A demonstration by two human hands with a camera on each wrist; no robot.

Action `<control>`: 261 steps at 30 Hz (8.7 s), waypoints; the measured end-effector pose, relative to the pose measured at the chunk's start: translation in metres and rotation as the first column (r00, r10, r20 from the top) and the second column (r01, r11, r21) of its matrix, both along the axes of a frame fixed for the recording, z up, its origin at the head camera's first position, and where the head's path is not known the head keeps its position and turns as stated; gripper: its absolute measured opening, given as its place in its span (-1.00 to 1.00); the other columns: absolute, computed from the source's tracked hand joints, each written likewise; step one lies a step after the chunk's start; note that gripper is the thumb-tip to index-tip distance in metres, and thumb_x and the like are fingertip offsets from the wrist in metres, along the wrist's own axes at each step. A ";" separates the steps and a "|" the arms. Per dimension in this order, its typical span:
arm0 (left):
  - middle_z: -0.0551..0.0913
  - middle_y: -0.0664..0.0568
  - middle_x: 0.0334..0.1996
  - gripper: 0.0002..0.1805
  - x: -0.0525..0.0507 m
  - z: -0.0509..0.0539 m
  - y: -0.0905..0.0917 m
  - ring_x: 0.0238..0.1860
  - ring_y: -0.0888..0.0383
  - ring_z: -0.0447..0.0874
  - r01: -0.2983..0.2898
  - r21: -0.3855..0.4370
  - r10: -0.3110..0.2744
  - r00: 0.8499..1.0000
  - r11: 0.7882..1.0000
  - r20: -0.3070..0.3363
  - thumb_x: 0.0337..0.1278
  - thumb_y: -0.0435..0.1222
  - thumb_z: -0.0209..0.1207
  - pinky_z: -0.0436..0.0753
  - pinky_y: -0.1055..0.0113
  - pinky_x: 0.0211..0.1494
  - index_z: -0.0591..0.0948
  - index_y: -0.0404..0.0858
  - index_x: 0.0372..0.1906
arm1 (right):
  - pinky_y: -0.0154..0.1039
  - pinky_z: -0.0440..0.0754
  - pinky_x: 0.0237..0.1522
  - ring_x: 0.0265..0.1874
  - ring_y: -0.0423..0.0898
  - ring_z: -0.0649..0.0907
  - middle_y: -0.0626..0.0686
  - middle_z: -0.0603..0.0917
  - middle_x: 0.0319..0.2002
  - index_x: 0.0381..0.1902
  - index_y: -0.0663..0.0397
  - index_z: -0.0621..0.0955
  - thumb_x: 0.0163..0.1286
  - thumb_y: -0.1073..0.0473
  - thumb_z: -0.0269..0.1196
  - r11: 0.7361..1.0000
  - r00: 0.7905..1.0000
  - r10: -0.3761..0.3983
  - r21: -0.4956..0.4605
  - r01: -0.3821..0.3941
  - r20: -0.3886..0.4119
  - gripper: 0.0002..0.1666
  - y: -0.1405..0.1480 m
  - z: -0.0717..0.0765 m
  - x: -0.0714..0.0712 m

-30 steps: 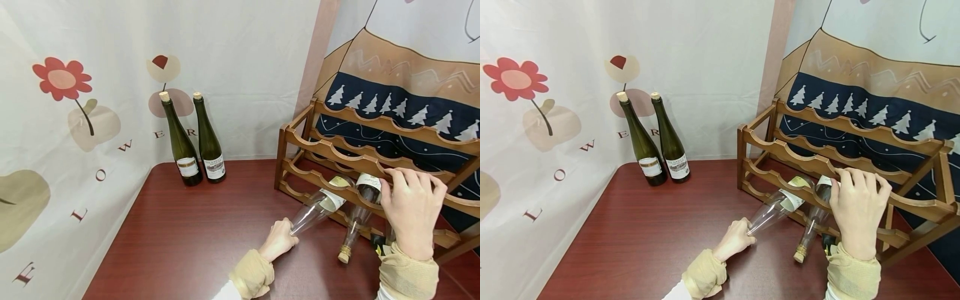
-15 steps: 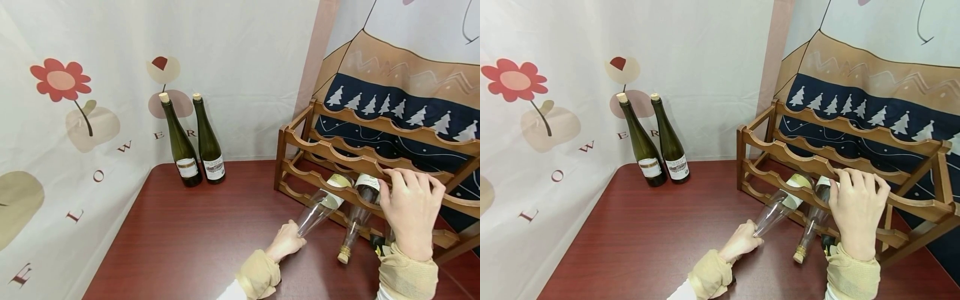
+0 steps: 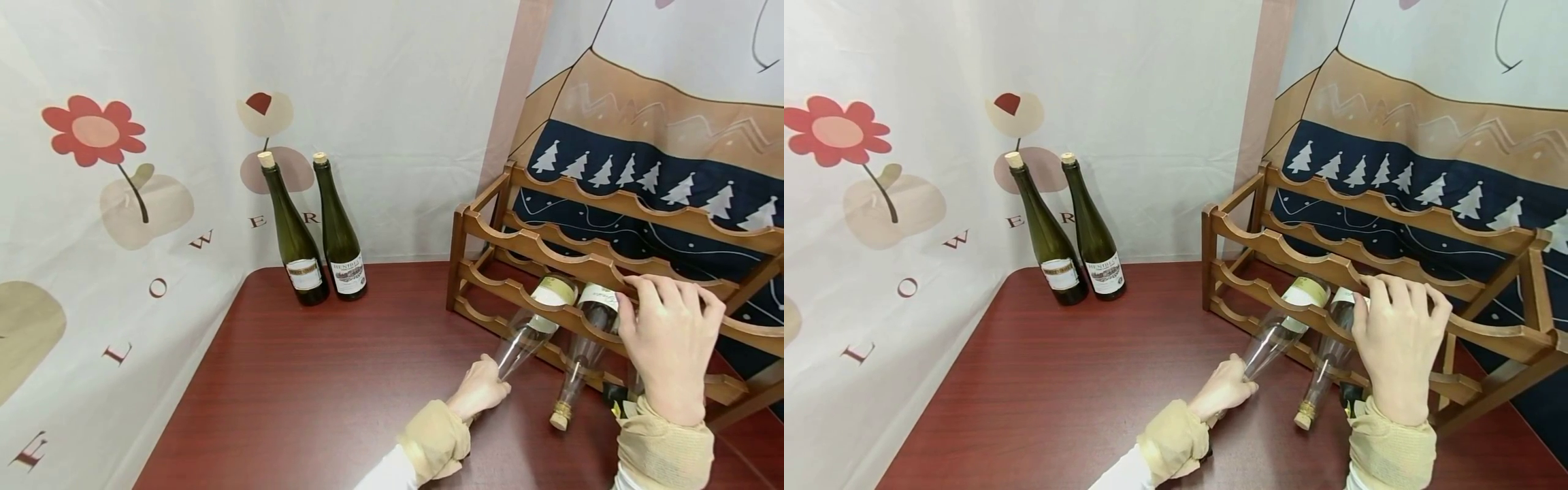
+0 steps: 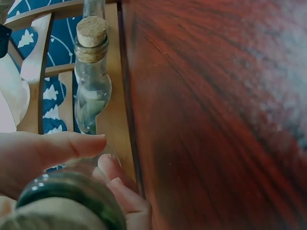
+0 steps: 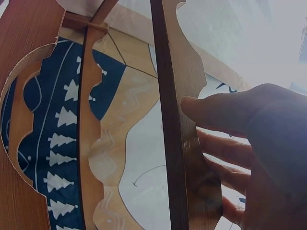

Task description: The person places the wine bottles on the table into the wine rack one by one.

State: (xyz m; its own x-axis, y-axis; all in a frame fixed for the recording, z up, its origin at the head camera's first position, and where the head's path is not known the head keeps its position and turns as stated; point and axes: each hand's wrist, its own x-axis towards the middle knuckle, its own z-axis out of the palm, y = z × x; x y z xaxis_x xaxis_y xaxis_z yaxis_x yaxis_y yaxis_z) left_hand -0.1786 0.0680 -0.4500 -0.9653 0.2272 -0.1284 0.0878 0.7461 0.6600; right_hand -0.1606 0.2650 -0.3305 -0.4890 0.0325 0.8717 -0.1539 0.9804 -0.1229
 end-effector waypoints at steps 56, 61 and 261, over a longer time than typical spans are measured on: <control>0.62 -0.15 -0.41 -0.61 -0.042 -0.003 0.060 -0.32 -0.03 0.68 -0.152 0.027 0.152 0.988 0.988 -0.006 -0.16 -0.20 0.33 0.61 0.27 -0.27 0.46 -0.30 -0.24 | 0.27 0.22 0.03 -0.12 0.34 0.47 0.41 0.63 -0.20 -0.20 0.41 0.58 0.28 0.23 0.17 0.999 0.999 -0.019 0.037 0.017 0.043 -0.72 0.001 0.002 0.003; 0.62 -0.14 -0.40 -0.62 -0.045 -0.002 0.062 -0.31 -0.03 0.68 -0.144 0.014 0.144 0.989 0.989 -0.021 -0.17 -0.20 0.31 0.61 0.28 -0.25 0.47 -0.30 -0.24 | 0.27 0.22 0.04 -0.11 0.34 0.47 0.40 0.63 -0.19 -0.19 0.41 0.58 0.29 0.23 0.16 0.999 0.999 -0.018 0.036 0.016 0.050 -0.72 0.001 0.002 0.003; 0.40 -0.23 0.14 -0.46 -0.154 0.143 -0.184 0.17 -0.15 0.34 -0.420 0.580 0.716 0.417 0.698 -0.560 0.16 -0.24 0.15 0.32 0.11 0.29 0.32 -0.38 0.19 | 0.25 0.21 0.05 -0.13 0.31 0.48 0.38 0.63 -0.20 -0.17 0.39 0.57 0.31 0.28 0.18 0.998 0.996 -0.028 0.056 0.023 0.086 -0.76 0.006 0.000 0.002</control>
State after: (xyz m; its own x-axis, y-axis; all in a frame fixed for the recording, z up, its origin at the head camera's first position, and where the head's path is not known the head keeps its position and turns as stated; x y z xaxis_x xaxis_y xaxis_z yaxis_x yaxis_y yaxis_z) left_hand -0.3324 -0.1156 -0.3074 -0.6015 -0.5317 0.5962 0.2551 0.5794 0.7741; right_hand -0.1586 0.2705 -0.3305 -0.5623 -0.0007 0.8269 -0.1196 0.9896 -0.0805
